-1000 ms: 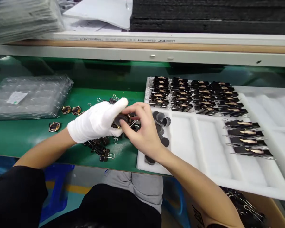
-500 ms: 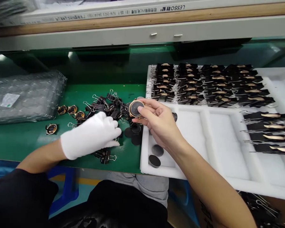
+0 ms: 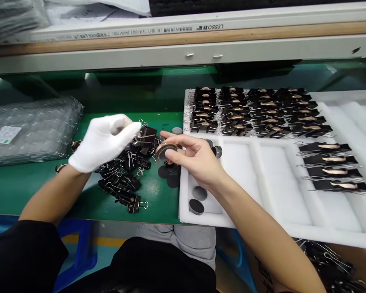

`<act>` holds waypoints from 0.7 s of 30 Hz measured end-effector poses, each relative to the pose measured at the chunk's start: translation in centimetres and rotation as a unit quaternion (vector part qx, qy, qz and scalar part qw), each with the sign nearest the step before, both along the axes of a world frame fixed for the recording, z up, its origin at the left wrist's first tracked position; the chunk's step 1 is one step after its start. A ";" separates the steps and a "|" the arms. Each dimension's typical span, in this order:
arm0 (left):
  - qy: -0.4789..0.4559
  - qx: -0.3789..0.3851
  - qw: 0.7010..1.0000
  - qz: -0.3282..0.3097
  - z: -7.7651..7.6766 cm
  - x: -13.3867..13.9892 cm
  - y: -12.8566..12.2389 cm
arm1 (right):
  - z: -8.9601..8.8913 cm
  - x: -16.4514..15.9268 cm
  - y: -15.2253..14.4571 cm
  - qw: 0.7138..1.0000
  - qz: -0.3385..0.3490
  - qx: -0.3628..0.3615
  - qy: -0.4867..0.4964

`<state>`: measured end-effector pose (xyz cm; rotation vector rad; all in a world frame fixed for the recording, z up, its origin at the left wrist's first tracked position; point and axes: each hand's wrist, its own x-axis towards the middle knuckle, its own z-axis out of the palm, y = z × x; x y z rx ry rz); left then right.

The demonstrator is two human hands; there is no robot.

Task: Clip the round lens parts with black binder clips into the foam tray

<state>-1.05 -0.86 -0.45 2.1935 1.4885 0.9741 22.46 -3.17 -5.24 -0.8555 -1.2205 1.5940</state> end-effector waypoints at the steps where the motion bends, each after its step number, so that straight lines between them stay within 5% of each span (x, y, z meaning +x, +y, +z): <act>1: -0.034 -0.017 0.999 -0.010 -0.3 0.3 -0.1 | -0.1 -0.1 -0.2 1.000 0.013 0.020 -0.005; 4: -0.055 -0.053 0.995 -0.060 -1.0 0.8 -0.3 | -0.3 -0.5 -0.6 1.000 0.021 0.009 -0.009; 9: 0.067 -0.068 0.985 -0.141 -0.7 0.0 -0.5 | -0.1 -0.5 -0.8 1.000 0.015 0.004 -0.007; 17: 0.106 -0.023 0.988 -0.110 -1.3 0.8 -0.9 | 0.2 -0.1 -0.6 0.999 0.042 0.018 -0.029; 21: 0.053 0.017 0.996 -0.074 -1.5 0.8 -0.4 | 0.3 0.0 -0.1 0.998 -0.035 -0.052 0.031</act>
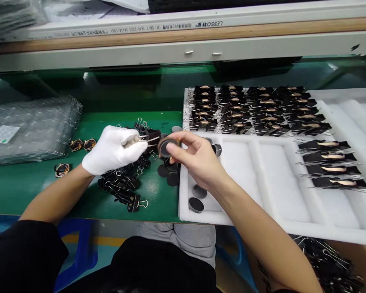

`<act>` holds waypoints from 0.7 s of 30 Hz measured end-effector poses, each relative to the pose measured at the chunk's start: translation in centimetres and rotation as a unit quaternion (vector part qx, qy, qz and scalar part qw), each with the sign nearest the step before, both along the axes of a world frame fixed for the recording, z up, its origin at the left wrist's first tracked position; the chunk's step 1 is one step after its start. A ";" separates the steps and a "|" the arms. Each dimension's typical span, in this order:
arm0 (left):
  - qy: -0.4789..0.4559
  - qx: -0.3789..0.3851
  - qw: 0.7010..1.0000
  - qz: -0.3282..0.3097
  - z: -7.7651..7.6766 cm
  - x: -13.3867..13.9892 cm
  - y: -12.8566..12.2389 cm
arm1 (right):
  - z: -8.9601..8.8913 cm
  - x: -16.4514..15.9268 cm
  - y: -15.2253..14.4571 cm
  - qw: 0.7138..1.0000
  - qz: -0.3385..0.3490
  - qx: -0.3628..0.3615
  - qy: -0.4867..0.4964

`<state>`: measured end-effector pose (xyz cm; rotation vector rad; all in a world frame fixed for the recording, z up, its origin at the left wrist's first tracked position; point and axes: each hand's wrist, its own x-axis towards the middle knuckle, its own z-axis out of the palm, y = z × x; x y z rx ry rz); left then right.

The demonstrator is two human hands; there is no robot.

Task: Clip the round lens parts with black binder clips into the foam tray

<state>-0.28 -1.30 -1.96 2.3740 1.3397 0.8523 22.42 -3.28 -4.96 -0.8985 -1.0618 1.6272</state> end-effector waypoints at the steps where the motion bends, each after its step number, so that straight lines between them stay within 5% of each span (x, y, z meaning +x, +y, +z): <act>1: -0.019 -0.001 1.000 0.000 0.0 0.0 0.1 | 0.0 -0.1 0.1 0.999 -0.023 -0.035 0.030; 6: -0.068 0.007 0.997 -0.033 -0.6 0.7 -0.3 | -0.3 -1.1 0.2 0.971 -0.066 -0.153 0.170; 14: -0.090 0.005 0.996 -0.020 -2.3 2.5 -1.1 | -1.1 -3.1 -1.1 0.954 -0.090 -0.170 0.228; 21: 0.073 -0.103 0.989 -0.081 0.8 -0.6 0.8 | -0.1 -1.6 0.0 0.948 -0.160 -0.155 0.228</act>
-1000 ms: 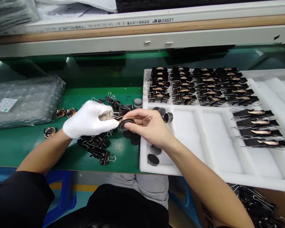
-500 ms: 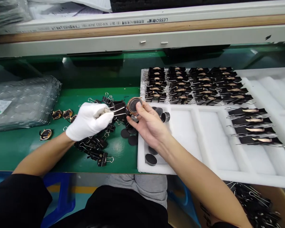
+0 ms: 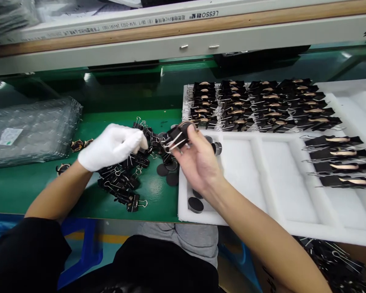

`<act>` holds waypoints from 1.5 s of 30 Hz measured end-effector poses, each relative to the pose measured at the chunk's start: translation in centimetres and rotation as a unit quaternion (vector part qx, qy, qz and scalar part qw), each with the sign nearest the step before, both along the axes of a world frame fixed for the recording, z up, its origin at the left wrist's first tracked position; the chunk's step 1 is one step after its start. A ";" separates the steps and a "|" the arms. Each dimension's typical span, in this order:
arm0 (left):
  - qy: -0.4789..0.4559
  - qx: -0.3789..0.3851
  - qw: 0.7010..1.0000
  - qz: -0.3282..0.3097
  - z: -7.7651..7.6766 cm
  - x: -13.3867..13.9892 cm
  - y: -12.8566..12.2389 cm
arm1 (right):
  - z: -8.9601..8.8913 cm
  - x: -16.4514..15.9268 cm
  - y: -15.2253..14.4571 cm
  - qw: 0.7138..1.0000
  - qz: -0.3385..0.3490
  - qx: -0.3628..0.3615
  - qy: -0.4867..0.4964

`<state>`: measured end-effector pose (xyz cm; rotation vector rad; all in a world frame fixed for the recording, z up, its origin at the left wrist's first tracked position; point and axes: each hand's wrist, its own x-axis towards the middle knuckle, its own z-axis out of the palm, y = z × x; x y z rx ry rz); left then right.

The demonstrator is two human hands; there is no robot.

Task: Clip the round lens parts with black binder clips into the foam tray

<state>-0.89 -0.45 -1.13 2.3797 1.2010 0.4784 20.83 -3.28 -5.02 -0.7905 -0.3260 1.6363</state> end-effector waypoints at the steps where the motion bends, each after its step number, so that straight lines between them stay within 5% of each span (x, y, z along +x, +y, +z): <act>1: 0.054 0.008 0.998 -0.005 0.5 -0.7 0.3 | 0.2 0.3 0.2 1.000 -0.016 -0.008 -0.001; 5: 0.259 0.028 0.960 -0.108 1.0 -2.2 -0.1 | 0.8 0.7 0.5 0.998 -0.034 -0.044 -0.007; 10: 0.343 0.174 0.907 -0.172 -0.9 -1.2 -1.5 | 0.7 0.3 0.5 0.999 0.016 -0.043 -0.022; 14: 0.254 0.224 0.936 -0.095 -1.0 -1.0 -0.4 | 0.3 0.3 0.0 0.994 0.065 -0.015 -0.086; 17: 0.039 0.191 0.980 0.042 -0.6 -0.6 0.1 | -0.2 0.2 -0.6 0.982 0.113 0.032 -0.145; 20: -0.138 0.110 0.976 0.125 -0.7 0.1 -0.2 | -0.4 -0.1 -1.2 0.965 0.163 0.096 -0.182; 24: -0.102 0.072 0.990 0.068 -0.9 0.4 -0.9 | -0.4 -0.4 -1.6 0.956 0.151 0.123 -0.220; 29: -0.017 0.081 0.992 0.096 -0.9 0.3 -1.4 | -1.0 -0.1 -1.5 0.934 0.131 0.159 -0.291; 37: -0.142 0.003 0.987 0.078 -0.3 -0.2 -0.8 | -0.1 1.6 -0.9 0.882 0.118 0.237 -0.390; 45: -0.108 0.046 0.992 -0.056 -0.1 -0.6 -0.8 | 0.5 3.0 0.0 0.854 0.152 0.245 -0.433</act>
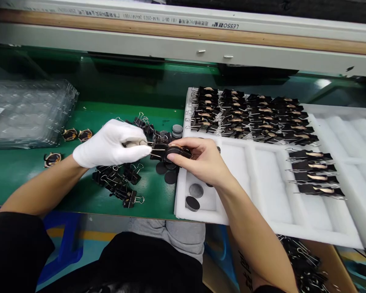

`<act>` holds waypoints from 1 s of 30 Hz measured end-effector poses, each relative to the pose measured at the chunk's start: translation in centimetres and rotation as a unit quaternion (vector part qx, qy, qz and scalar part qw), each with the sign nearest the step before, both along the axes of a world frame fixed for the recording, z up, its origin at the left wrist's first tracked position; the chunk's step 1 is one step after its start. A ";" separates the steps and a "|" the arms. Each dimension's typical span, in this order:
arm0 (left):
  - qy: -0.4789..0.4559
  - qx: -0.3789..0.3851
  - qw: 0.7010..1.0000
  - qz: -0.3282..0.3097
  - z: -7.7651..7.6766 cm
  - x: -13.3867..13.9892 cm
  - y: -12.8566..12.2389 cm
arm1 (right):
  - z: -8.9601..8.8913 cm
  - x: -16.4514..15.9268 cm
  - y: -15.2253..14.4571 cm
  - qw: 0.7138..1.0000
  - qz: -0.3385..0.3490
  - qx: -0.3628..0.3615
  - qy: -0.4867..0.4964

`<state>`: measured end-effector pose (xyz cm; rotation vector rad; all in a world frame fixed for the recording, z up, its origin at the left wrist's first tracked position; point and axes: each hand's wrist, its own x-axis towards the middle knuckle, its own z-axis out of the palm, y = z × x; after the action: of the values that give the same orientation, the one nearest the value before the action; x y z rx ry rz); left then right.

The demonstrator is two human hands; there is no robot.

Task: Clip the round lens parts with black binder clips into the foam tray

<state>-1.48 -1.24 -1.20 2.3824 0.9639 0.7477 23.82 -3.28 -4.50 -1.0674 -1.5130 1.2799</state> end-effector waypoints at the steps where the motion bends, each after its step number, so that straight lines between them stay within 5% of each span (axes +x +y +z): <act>1: 0.004 0.010 1.000 -0.006 -0.1 0.0 0.0 | 0.0 0.0 0.0 1.000 -0.002 0.005 0.000; 9: -0.007 -0.014 1.000 -0.006 -0.9 0.2 0.2 | 0.2 -0.3 -0.2 1.000 -0.010 0.016 -0.002; 13: -0.081 -0.144 0.986 0.020 -0.8 0.1 0.1 | 1.1 0.9 -0.2 0.990 0.086 -0.072 0.080; 15: -0.160 -0.263 0.951 0.004 -0.8 0.3 -0.1 | 1.7 1.2 -0.4 0.977 0.125 -0.099 0.139; 18: -0.238 -0.440 0.865 -0.020 -0.8 1.2 -0.6 | 2.1 0.3 -0.9 0.978 0.095 0.013 0.183; 21: -0.200 -0.571 0.795 -0.038 -1.0 2.1 -1.4 | 1.7 -1.0 -1.3 0.973 0.107 0.112 0.174; 23: -0.138 -0.612 0.776 -0.065 -1.2 2.2 -1.8 | 1.8 -1.0 -2.0 0.970 0.116 0.135 0.165; 26: -0.088 -0.582 0.804 -0.085 -1.3 1.4 -1.8 | 3.5 1.8 -4.1 0.978 0.056 0.169 0.113; 30: -0.105 -0.485 0.863 -0.091 -0.9 -0.3 -0.5 | 6.9 9.9 -7.4 0.978 -0.051 0.179 -0.090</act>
<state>-1.79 -1.76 -2.06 1.4345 0.7443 0.3029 33.71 -10.73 2.44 -1.0266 -1.7206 0.8161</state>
